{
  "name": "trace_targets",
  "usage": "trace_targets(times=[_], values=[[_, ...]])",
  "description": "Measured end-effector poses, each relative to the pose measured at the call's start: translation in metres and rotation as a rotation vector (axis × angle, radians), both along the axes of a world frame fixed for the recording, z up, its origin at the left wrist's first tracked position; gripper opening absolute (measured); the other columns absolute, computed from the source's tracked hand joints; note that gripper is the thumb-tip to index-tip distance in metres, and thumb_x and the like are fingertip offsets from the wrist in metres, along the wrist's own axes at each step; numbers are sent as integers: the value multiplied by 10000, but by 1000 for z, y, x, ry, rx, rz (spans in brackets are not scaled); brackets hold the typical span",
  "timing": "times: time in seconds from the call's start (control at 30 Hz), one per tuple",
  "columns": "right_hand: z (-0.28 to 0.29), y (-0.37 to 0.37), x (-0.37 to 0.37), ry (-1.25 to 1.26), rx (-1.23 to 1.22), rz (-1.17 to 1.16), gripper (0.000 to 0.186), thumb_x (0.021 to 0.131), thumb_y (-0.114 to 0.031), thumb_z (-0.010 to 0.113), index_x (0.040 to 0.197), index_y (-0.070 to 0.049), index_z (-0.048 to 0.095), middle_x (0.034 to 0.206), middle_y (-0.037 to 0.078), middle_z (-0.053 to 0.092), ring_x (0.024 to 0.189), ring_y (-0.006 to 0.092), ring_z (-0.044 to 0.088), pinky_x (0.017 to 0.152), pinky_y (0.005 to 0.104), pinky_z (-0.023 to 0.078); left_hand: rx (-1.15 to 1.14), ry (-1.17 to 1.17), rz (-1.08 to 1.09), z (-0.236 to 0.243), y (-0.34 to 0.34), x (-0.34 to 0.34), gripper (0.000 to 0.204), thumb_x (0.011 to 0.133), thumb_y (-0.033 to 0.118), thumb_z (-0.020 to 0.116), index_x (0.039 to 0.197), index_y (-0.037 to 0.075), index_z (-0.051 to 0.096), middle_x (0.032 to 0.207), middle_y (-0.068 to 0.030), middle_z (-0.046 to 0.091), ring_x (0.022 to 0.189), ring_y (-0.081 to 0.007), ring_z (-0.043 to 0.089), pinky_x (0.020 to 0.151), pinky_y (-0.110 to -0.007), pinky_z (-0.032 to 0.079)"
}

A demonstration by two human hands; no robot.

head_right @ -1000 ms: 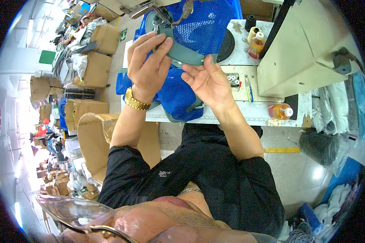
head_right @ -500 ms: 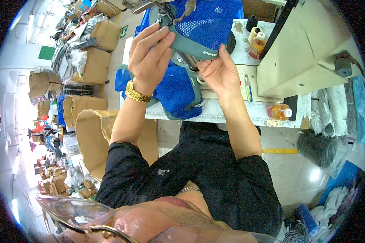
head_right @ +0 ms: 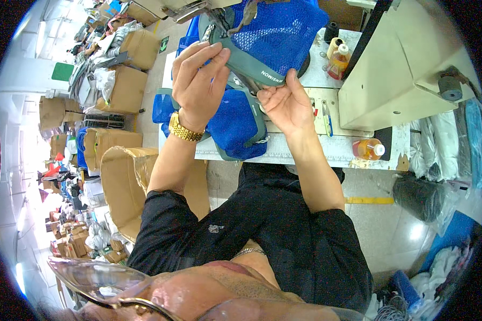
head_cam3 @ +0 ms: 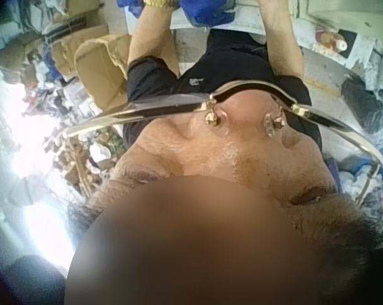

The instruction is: Sewing a label or strap onto a blue mesh pouch using an industrial sewing machine.

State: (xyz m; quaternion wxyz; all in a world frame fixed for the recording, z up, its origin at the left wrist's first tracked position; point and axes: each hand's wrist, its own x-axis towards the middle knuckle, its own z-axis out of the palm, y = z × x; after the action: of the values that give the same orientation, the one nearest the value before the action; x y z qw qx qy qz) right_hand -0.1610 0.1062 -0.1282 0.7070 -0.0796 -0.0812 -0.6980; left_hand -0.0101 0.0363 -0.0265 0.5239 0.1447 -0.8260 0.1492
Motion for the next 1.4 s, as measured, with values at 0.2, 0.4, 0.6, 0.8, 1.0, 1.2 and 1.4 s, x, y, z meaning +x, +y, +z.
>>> trace_targets(times=[0.2, 0.4, 0.6, 0.8, 1.0, 1.2, 1.4], values=[[-3, 3, 2, -18, -32, 21, 362, 1013, -362, 498, 1254, -103, 575, 1169, 83, 667, 972, 217, 633, 782, 325, 478, 27, 8, -57, 3, -6, -2, 289, 667, -32, 765, 947, 39, 746, 1010, -69, 689, 981, -261, 669, 849, -360, 561], [-12, 4, -1, -110, 11, 47, 402, 1001, -363, 524, 1302, -95, 518, 1260, 149, 627, 998, 241, 646, 815, 362, 499, 78, 20, -130, 7, -11, 2, 285, 682, -43, 749, 956, 34, 744, 1019, -80, 697, 990, -261, 677, 850, -345, 565], [-28, -1, -40, 188, -54, -13, 381, 979, -265, 569, 1317, -102, 510, 1275, 142, 619, 1055, 265, 634, 785, 396, 503, 89, 14, -136, 8, -14, 0, 282, 692, -44, 749, 963, 32, 738, 1032, -82, 695, 993, -264, 677, 850, -342, 565], [-24, 15, -43, 469, -49, -52, 433, 873, -163, 659, 1277, -57, 547, 1195, 145, 644, 959, 250, 613, 744, 369, 434, 84, 32, -47, -2, -4, -1, 297, 700, -48, 735, 982, 46, 739, 1067, -92, 696, 1054, -282, 659, 913, -383, 541], [-24, 31, -32, 525, -26, -54, 503, 852, -157, 686, 1311, -28, 526, 1130, 157, 659, 900, 251, 617, 735, 364, 471, 133, 81, -122, -2, -14, -4, 311, 701, -61, 722, 996, 38, 734, 1094, -104, 701, 1081, -295, 658, 914, -370, 539], [-7, 54, 3, 577, 45, -100, 501, 882, -112, 669, 1346, -13, 506, 1254, 211, 622, 1104, 330, 632, 818, 411, 532, 78, 89, -53, -7, -9, -2, 335, 690, -60, 719, 1013, 27, 726, 1114, -116, 697, 1104, -304, 650, 948, -382, 531], [-15, 87, -64, 1249, 94, -355, 413, 929, -241, 653, 1248, 14, 585, 1157, 165, 670, 1007, 277, 658, 832, 366, 523, 161, 138, -155, -10, -20, -1, 324, 708, -60, 685, 1021, 17, 724, 1144, -128, 695, 1113, -306, 653, 954, -377, 529]])
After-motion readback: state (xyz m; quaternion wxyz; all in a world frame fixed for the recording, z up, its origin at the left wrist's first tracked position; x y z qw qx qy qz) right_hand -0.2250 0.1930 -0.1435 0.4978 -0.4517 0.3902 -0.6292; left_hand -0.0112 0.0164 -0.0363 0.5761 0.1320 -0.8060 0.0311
